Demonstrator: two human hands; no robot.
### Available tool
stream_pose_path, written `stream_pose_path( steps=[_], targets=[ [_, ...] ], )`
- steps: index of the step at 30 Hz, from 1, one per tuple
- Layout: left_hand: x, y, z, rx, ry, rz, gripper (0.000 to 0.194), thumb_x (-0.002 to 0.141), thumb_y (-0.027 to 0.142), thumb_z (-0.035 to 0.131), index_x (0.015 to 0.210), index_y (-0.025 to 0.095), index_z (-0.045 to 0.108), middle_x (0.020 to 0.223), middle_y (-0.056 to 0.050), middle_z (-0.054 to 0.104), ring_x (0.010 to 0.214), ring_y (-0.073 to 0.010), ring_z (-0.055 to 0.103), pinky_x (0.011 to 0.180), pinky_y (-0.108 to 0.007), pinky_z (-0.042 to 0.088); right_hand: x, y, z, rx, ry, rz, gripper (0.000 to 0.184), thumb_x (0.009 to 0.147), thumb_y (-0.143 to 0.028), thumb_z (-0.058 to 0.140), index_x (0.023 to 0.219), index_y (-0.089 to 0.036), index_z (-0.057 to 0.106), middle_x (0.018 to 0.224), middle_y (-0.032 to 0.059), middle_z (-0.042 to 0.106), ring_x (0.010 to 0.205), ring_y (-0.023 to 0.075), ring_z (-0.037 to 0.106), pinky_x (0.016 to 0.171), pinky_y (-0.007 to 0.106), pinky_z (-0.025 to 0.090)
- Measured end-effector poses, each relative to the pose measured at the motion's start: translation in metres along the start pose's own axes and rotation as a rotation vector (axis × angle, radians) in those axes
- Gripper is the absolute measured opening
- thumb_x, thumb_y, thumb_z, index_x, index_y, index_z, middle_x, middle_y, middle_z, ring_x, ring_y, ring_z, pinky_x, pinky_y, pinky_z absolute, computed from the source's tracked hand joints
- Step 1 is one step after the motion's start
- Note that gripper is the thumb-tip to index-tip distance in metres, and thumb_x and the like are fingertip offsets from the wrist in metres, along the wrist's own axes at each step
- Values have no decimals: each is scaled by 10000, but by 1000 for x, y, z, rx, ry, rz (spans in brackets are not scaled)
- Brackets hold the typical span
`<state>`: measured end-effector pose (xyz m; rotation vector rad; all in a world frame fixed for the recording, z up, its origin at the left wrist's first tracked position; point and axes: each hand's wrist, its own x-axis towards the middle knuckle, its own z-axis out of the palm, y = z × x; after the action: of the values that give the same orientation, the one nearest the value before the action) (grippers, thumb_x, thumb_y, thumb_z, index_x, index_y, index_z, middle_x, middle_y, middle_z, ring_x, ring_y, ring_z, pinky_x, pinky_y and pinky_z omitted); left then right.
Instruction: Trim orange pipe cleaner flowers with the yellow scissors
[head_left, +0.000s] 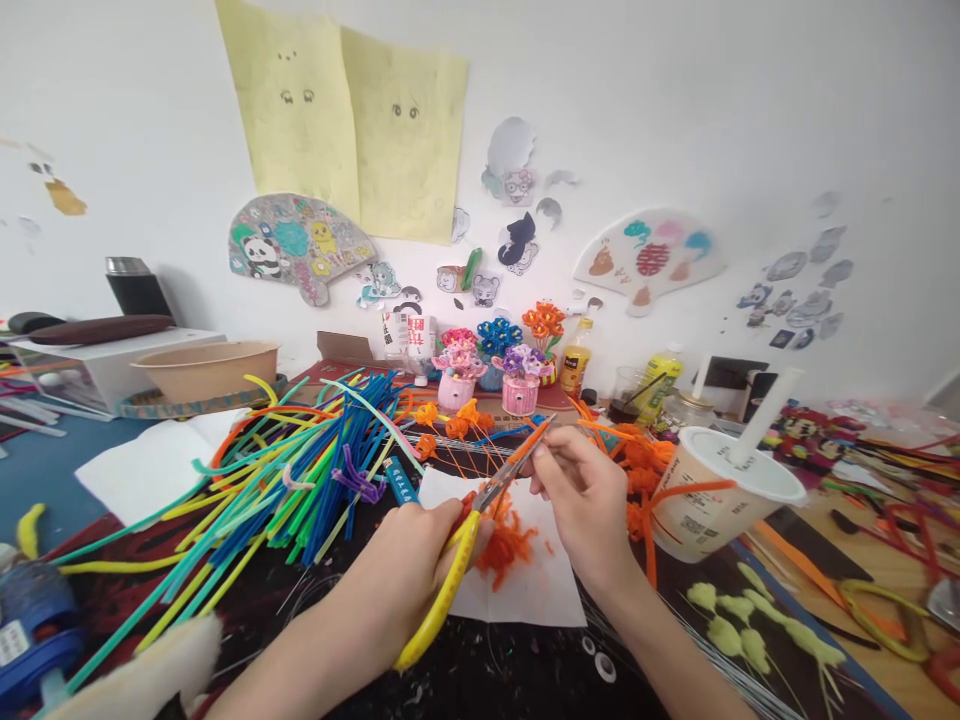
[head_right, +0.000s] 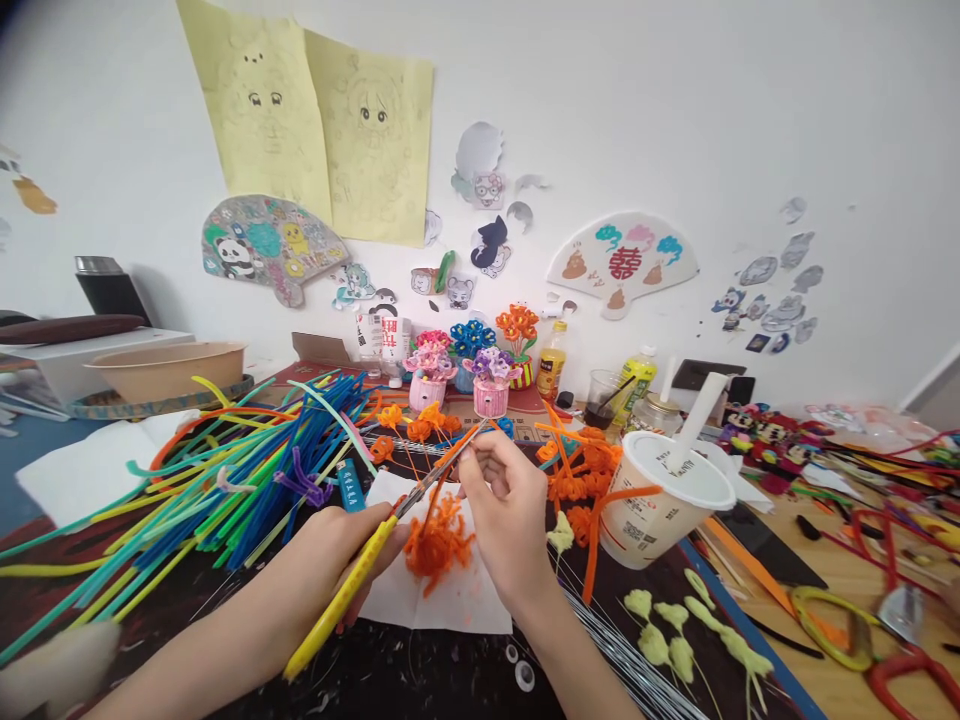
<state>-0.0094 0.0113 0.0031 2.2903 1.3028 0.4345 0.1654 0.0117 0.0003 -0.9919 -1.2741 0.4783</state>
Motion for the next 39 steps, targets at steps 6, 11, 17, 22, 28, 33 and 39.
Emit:
stream_pose_path(
  steps=[6, 11, 17, 22, 28, 33, 39],
  targets=[
    [-4, 7, -6, -37, -56, 20, 461, 944, 536, 220, 727, 215, 471, 585, 15, 511, 526, -138, 455, 506, -236, 328, 0, 2, 0, -22, -13, 11, 175, 854, -273, 553, 698, -194, 553, 573, -47, 488, 518, 107, 461, 499, 224, 388],
    [-5, 7, -7, -63, -43, 30, 477, 937, 558, 247, 694, 213, 470, 596, 16, 511, 528, -132, 434, 496, -235, 303, -2, 1, 1, -40, -37, 11, 181, 850, -281, 554, 691, -196, 553, 562, -46, 485, 514, 109, 459, 497, 225, 388],
    [-2, -4, 4, -240, 5, 22, 473, 919, 544, 350, 603, 214, 472, 440, 45, 477, 408, -105, 395, 453, -230, 274, -2, -1, 0, -48, -34, 12, 186, 848, -298, 556, 691, -198, 550, 556, -46, 489, 505, 109, 462, 489, 227, 380],
    [-6, -6, 4, -491, -131, -71, 481, 897, 593, 381, 614, 207, 432, 424, 58, 476, 378, -88, 421, 414, -194, 308, 0, -2, -1, -22, -16, 18, 181, 847, -309, 574, 707, -196, 567, 596, -29, 552, 523, 109, 490, 497, 222, 398],
    [-14, 5, -4, -845, -303, -148, 580, 829, 734, 359, 823, 185, 547, 603, 60, 513, 396, -41, 382, 349, -131, 340, 6, -1, -7, 56, 146, 53, 164, 796, -299, 624, 677, -193, 585, 561, -33, 571, 481, 105, 498, 450, 213, 392],
    [-8, 10, 4, -1068, -306, -209, 678, 773, 803, 345, 804, 168, 582, 491, 75, 462, 294, -27, 277, 266, -135, 296, 14, 4, -17, 141, 317, 82, 136, 751, -241, 629, 635, -185, 585, 528, -39, 555, 432, 91, 441, 402, 209, 334],
    [-7, 5, 6, -1240, -511, -226, 796, 744, 843, 304, 882, 132, 636, 618, -27, 618, 369, -54, 422, 316, -156, 367, 19, 6, -20, 163, 385, 88, 128, 718, -215, 625, 602, -182, 581, 516, -39, 541, 442, 91, 428, 415, 218, 320]
  ],
)
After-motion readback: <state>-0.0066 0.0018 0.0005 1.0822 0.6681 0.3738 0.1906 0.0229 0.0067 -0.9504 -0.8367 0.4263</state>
